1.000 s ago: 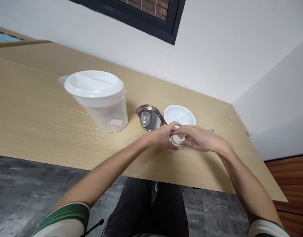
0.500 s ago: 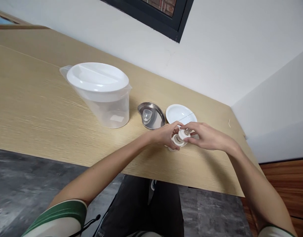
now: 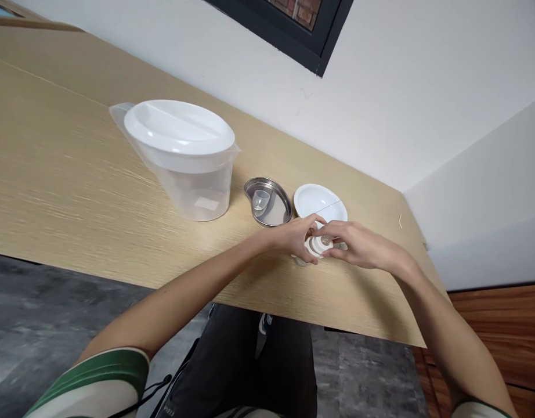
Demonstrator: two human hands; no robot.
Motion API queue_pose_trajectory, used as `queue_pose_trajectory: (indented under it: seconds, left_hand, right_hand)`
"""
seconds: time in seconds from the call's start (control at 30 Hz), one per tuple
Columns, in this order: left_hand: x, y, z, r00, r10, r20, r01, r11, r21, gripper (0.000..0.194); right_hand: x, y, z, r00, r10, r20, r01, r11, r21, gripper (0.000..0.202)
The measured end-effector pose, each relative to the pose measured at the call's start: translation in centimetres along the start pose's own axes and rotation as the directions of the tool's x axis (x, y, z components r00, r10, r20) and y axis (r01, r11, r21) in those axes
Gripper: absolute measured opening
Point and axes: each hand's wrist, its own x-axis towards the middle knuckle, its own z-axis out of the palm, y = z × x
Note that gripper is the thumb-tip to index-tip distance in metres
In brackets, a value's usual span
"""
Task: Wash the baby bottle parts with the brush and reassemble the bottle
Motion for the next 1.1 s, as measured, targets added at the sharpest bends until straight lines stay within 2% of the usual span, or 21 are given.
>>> queue_pose_trajectory:
  seconds: [0.17,0.37,0.6,0.77,0.9,1.0,1.1]
  left_hand:
    - [0.1,-0.7,0.3,0.998,0.045,-0.033,-0.045,0.999,-0.019,0.084]
    - [0.2,-1.3,0.7,0.998,0.032,-0.061,-0.039,0.992,-0.122,0.078]
    - [0.4,-1.3,0.6,0.998,0.005,-0.068,-0.009,0.998,-0.055,0.073]
    - [0.1,-1.4,1.0,0.994,0.046,-0.102,-0.054,0.996,-0.075,0.075]
    - [-0.1,-1.8,1.6,0.991,0.049,-0.127,-0.06,0.995,-0.083,0.071]
    - [-0.2,-1.9,1.8,0.99,0.054,-0.127,-0.068,0.992,-0.106,0.067]
    - [-0.3,-1.8,1.8,0.991,0.048,-0.127,-0.062,0.992,-0.114,0.064]
  right_hand:
    - [0.4,-0.2,0.2,0.997,-0.074,0.031,0.074,0.997,-0.018,0.044]
    - [0.5,-0.3,0.1,0.984,-0.151,0.099,0.153,0.988,-0.018,0.04]
    - [1.0,0.1,-0.1,0.978,-0.164,0.127,0.168,0.986,-0.016,0.049]
    - [1.0,-0.3,0.1,0.986,-0.111,0.128,0.12,0.991,-0.066,0.048]
    - [0.9,-1.3,0.6,0.997,-0.001,0.071,0.013,0.985,-0.171,0.034]
    - [1.0,-1.7,0.9,0.995,0.07,0.064,-0.058,0.981,-0.184,0.034]
    - [1.0,-1.4,0.8,0.996,0.032,0.085,-0.017,0.987,-0.161,0.039]
